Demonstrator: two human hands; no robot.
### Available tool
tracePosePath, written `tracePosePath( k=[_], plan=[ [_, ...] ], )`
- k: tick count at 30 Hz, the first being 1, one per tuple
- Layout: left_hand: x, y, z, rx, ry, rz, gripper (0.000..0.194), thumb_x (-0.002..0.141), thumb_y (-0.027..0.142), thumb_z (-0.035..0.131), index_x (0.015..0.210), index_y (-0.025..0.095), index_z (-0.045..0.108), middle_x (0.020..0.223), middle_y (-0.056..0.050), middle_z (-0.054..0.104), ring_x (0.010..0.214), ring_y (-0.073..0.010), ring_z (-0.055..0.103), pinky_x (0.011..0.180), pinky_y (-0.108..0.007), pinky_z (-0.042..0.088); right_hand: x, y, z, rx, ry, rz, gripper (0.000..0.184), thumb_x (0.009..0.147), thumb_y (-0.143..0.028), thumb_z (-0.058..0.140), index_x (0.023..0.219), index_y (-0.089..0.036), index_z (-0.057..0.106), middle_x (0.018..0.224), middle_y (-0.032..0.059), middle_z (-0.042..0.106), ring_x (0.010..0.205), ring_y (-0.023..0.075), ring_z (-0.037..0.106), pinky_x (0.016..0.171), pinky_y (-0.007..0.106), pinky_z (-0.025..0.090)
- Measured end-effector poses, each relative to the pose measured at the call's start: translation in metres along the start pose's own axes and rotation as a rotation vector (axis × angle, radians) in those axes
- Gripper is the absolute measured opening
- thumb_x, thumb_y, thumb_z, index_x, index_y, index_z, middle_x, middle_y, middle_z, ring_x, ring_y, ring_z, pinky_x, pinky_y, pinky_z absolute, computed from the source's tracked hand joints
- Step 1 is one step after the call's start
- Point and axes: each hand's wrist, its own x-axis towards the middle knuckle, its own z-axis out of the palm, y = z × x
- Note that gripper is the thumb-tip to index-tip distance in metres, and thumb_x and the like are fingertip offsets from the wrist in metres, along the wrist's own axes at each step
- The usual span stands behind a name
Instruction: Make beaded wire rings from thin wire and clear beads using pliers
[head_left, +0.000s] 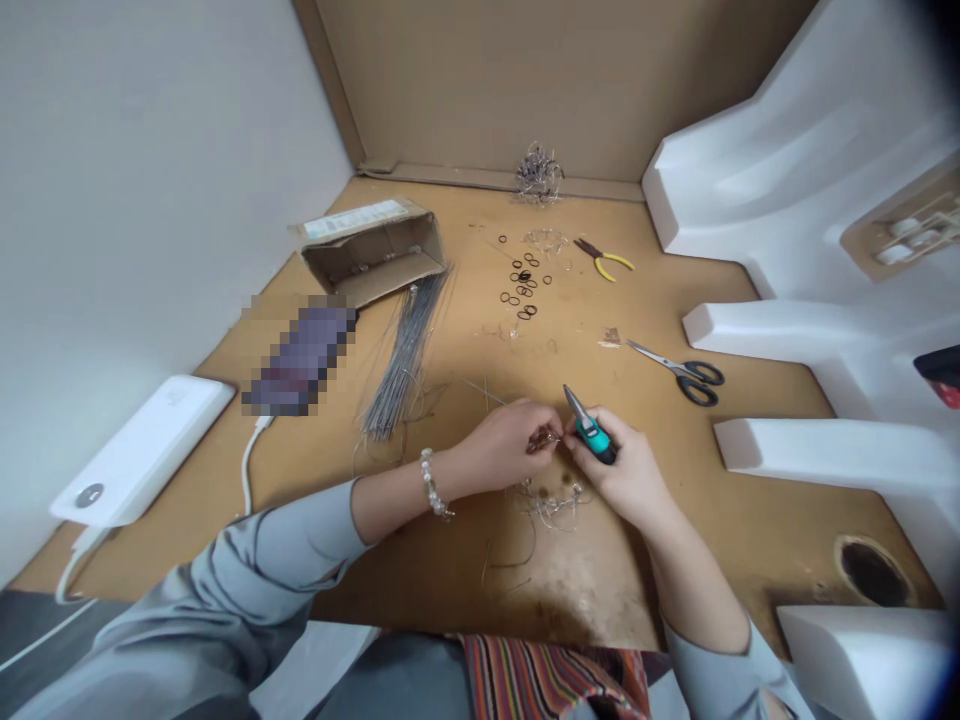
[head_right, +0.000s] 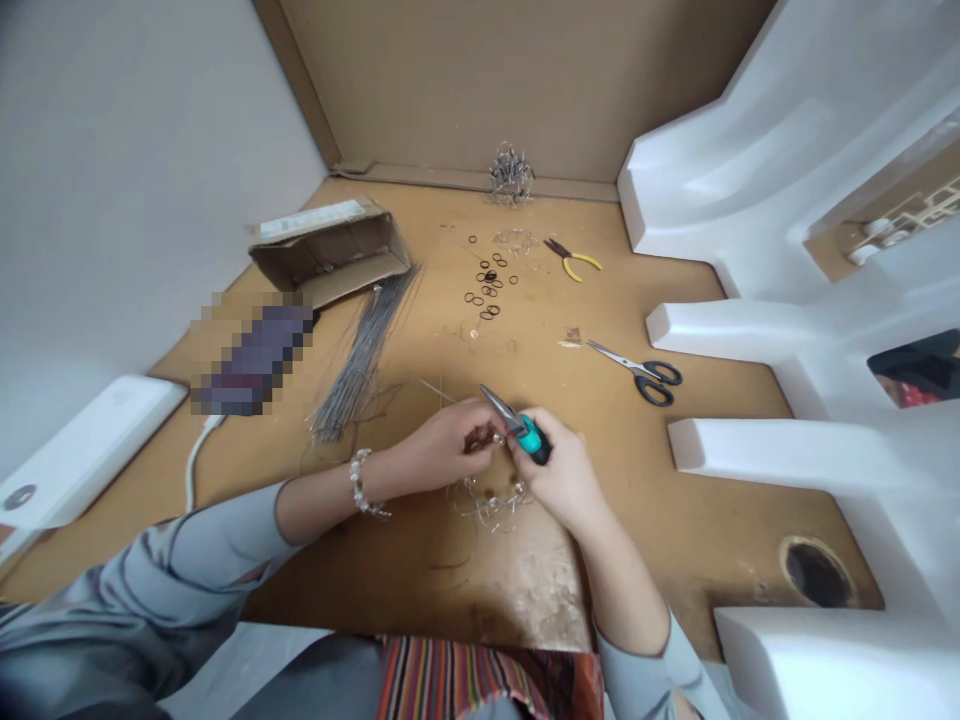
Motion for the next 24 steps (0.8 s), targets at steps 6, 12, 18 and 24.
tracePosePath(
  k=[6,12,18,24],
  plan=[
    [-0.0005,-0.0043,0.0026,-0.051,0.007,-0.014,0.011,0.077,0.014,0.052,0.086,0.016,0.058,0.071,0.001,0.055,0.065,-0.0108,0.047,0.06,-0.022,0.037,-0.0002,0.0009,0.0034,0.058,0.113,-0.034,0.004,0.075,-0.023,0.058,0.078,-0.02,0.058,0.07,-0.0021,0.059,0.065,0.0129,0.053,0.065,0.024,0.042],
    [0.0002,-0.007,0.0043,-0.187,-0.021,-0.057,0.011,0.077,0.015,0.051,0.085,0.015,0.059,0.066,0.003,0.051,0.059,-0.0083,0.044,0.056,-0.02,0.034,0.0009,0.0032,0.007,0.309,0.109,0.011,0.005,0.076,-0.023,0.059,0.078,-0.02,0.056,0.072,-0.0008,0.061,0.069,0.0139,0.057,0.068,0.026,0.044],
    [-0.0003,-0.0094,0.007,-0.266,-0.016,-0.096,0.012,0.075,0.016,0.052,0.084,0.015,0.059,0.064,0.004,0.051,0.058,-0.0074,0.043,0.055,-0.019,0.035,-0.0015,0.0037,0.0045,0.333,0.097,0.018,0.006,0.077,-0.023,0.059,0.08,-0.02,0.056,0.073,-0.0004,0.06,0.068,0.0135,0.055,0.066,0.026,0.044],
    [-0.0007,-0.0068,0.0051,-0.243,-0.003,-0.083,0.012,0.075,0.014,0.051,0.083,0.015,0.059,0.066,0.004,0.051,0.059,-0.0077,0.043,0.056,-0.019,0.035,-0.0032,0.0017,0.0018,0.34,0.06,-0.011,0.002,0.077,-0.02,0.057,0.077,-0.02,0.055,0.071,-0.0015,0.058,0.065,0.012,0.052,0.062,0.025,0.042]
  ],
)
